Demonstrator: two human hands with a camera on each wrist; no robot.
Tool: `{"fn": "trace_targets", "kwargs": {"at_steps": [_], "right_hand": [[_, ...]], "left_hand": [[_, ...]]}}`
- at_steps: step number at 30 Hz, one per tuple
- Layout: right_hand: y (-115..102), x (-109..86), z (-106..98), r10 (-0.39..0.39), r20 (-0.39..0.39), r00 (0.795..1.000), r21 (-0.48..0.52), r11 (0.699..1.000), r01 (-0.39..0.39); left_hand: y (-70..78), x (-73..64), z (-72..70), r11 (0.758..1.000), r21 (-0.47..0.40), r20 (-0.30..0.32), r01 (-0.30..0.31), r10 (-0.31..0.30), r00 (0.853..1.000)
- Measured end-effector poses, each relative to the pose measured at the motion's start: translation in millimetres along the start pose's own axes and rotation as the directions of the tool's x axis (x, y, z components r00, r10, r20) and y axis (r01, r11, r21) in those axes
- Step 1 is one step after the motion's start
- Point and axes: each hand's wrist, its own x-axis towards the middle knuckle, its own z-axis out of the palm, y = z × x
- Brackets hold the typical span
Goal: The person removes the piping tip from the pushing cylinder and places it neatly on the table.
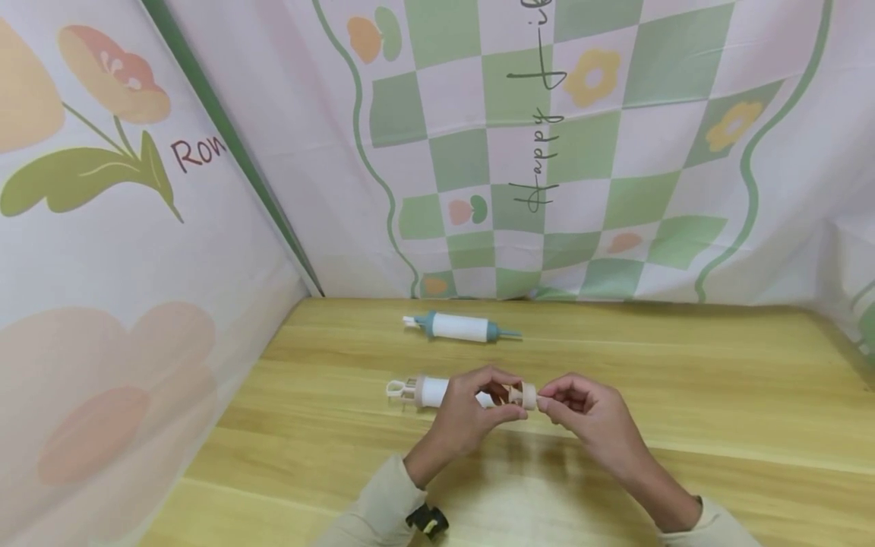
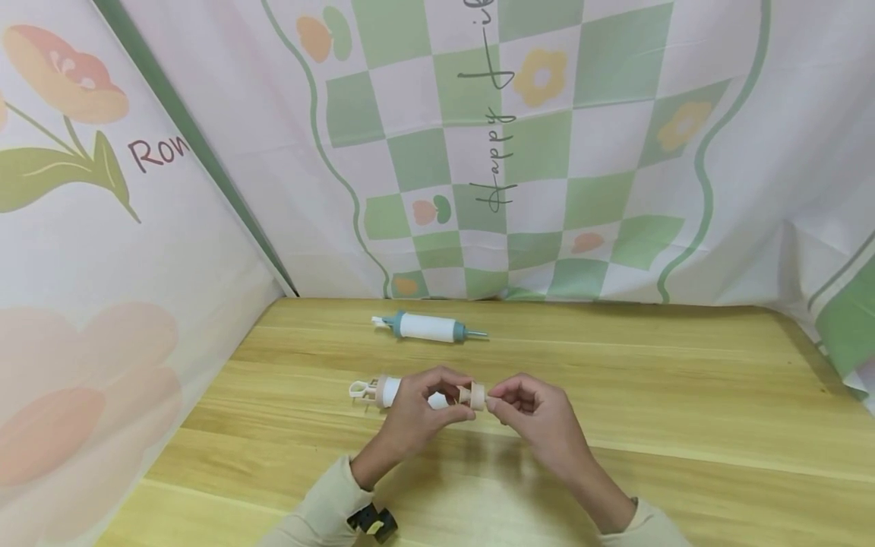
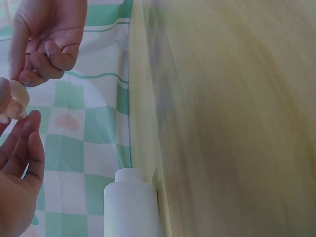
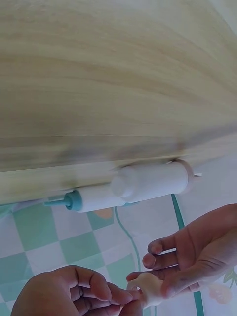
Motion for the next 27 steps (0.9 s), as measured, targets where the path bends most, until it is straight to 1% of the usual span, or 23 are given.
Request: {"fn": "trace_targets", "kwargs": {"at_steps": [2, 4, 7, 10, 14, 22, 27], "right_hand": [[-1.1, -0.3, 0.3, 0.010, 0.005, 1.000, -0.001, 1.000, -0.010], [-2.2, -0.5, 0.4, 0.020, 0.010, 1.000, -0.003, 1.000, -0.020], [-3.1, -0.6, 0.4, 0.028, 0.020, 0.999, -0.001, 1.000, -0.028], [-3.2, -0.2, 0.3, 0.025, 0.026, 0.999, 0.010, 1.000, -0.026], [-3.0, 0.0, 0.3, 0.015, 0.032, 0.999, 0.030, 0.999, -0.016], [-4.6, 0.0, 0.3, 0.013, 0.052, 0.999, 0.043, 0.999, -0.016], [-6.3, 1.5, 0.4, 0.012, 0.075, 0.997, 0.080, 0.997, -0.018]], "left_hand": [[0.4, -0.4, 0.5, 1.000, -0.002, -0.009, 0.015, -0.015, 1.000], [-8.3, -1.6, 2.2, 1.000, -0.008, -0.020, 0.019, -0.019, 1.000], [-9.5, -2.7, 2.2, 1.000, -0.025, -0.038, 0.008, -0.008, 0.999], [-10.4, -3.5, 2.4, 0.999, -0.045, -0.049, -0.017, 0.014, 0.999], [-10.6, -3.8, 3.4, 0.998, -0.061, -0.063, -0.034, 0.031, 0.998], [-9.0, -3.8, 3.5, 0.998, -0.068, -0.081, -0.016, 0.011, 0.997], [-7.4, -3.6, 4.2, 0.997, -0.081, -0.081, -0.012, 0.006, 0.997]]}}
